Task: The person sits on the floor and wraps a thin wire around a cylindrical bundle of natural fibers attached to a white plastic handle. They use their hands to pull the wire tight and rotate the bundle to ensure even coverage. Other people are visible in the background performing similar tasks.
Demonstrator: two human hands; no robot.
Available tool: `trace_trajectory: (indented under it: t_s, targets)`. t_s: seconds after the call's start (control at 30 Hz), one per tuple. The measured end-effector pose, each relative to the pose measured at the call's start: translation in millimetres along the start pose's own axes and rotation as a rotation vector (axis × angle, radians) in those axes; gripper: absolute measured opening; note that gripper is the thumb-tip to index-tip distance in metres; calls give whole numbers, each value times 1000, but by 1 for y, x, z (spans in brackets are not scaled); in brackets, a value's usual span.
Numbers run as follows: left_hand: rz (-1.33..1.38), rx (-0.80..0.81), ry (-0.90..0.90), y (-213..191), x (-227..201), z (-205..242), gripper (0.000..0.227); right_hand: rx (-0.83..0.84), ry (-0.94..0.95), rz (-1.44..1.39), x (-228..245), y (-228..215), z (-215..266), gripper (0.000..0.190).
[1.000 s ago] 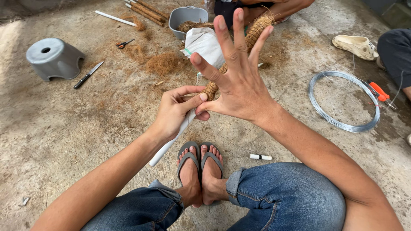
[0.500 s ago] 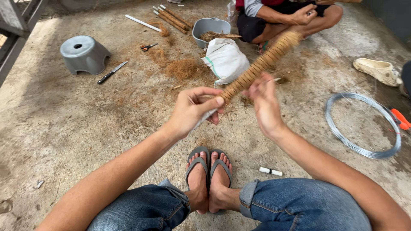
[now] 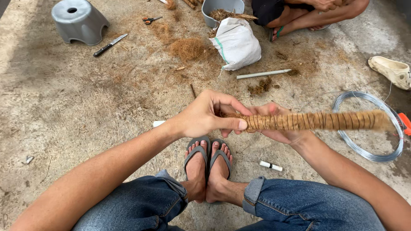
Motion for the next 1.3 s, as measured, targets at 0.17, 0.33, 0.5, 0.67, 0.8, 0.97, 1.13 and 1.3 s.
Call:
trace_trajectory:
  t_s: [0.17,0.33,0.5,0.67,0.8,0.97,1.13,1.3]
  targets:
    - [-17,18,-41,2,-3,2,24,-120,-127,-61,23,34,-21,52]
    - [-23,-10,-73,-1,1,3,23,-235,-288,-129,35,37,-22,54]
    - [52,14,-71,-7,16,0,23,-288,-203,-160,17,29,-23,43]
    - [35,-27,-142,-8,21,1,23,-363,-202,-219,18,29,-33,39]
    - [-29,-50,-152,-11,18,0,20,-419,-283,-156,23,33,-36,34]
    - [-179,10,-162,3,12,0,20,-418,-215,-74,21,33,-35,29]
    - [-384,20,-163,18,2,-1,21,-387,-165,-55,12,30,-35,23]
    - [-546,-6,-1,23,-5,-4,22,-465,-132,-22,17,29,-28,24]
Point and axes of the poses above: each hand's wrist, its own z-axis away from the middle knuckle, its own y-axis out of the palm, x = y × z, the point moved 1 cm from there along -z, towards the middle knuckle, and after that the axes turned 6 degrees about -y, right-handed, at the moved point
